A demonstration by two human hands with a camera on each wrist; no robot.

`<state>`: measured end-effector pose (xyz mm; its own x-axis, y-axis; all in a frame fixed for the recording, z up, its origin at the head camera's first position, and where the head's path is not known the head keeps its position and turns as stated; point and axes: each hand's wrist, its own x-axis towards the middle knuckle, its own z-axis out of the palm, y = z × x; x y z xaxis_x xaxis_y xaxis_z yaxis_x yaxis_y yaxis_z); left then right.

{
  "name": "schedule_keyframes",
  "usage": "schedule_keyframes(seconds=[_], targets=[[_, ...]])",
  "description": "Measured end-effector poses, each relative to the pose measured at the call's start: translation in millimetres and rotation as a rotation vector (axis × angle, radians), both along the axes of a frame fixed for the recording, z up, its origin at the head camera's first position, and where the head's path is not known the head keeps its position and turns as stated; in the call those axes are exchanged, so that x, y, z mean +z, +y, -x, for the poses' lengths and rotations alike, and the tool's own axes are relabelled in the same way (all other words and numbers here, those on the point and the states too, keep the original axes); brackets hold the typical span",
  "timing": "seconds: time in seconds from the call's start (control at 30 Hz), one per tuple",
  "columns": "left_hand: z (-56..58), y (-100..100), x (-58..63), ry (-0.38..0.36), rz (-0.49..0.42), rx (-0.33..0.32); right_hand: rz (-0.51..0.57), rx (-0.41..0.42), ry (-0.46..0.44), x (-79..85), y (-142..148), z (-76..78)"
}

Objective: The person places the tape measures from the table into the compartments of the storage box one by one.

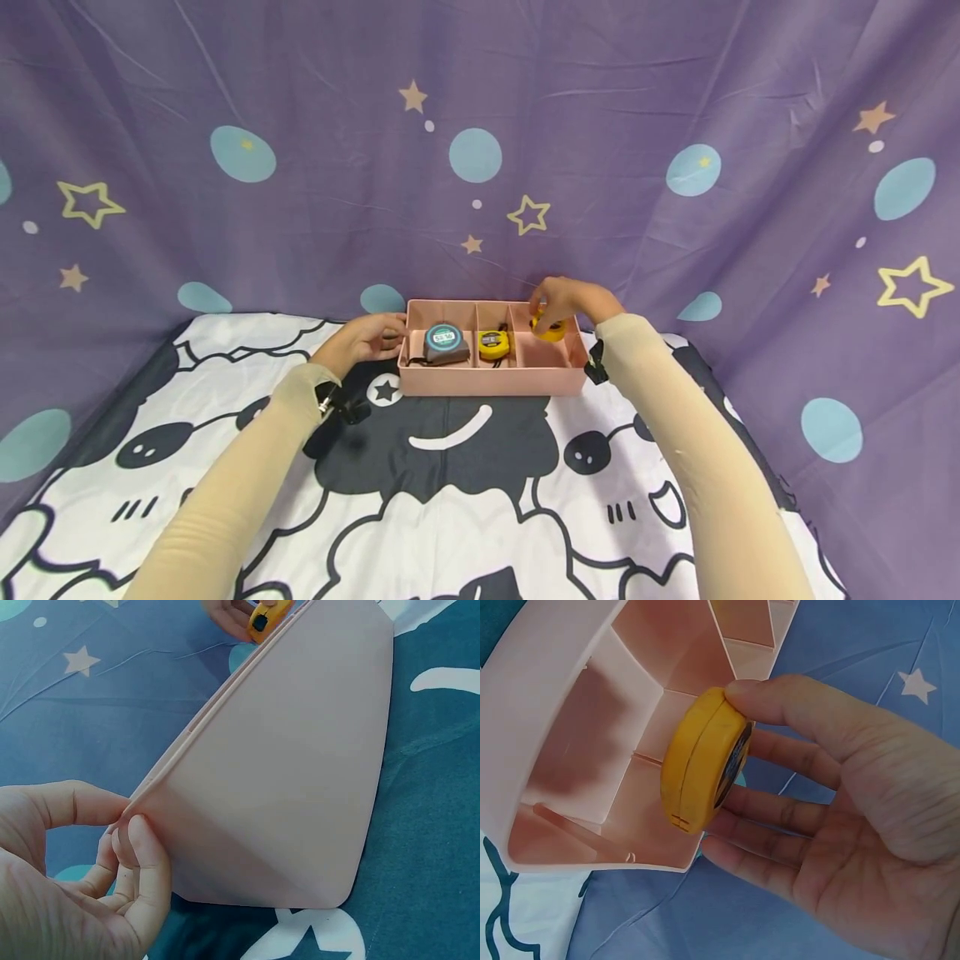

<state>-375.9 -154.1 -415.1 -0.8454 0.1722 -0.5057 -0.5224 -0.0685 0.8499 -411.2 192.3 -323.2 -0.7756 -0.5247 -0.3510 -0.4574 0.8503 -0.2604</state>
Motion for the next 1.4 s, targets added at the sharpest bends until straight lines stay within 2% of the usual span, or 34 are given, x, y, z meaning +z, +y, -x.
schedule_keyframes(seconds=[0.27,0.83,1.4], targets=[[-0.3,0.4,1.0,-0.001,0.000,-0.001,-0.042,-0.024,-0.055,-3.8,-2.8,3.0],[-0.2,-0.3,0.4,-0.015,-0.023,-0.007,-0.104,-0.082,-0.113,-8.1,-9.8,8.6],[1.1,-1.4,-0.9,-0.019,-0.024,-0.007,-0.129,-0.125,-0.158,-8.8,-14.6,5.2]])
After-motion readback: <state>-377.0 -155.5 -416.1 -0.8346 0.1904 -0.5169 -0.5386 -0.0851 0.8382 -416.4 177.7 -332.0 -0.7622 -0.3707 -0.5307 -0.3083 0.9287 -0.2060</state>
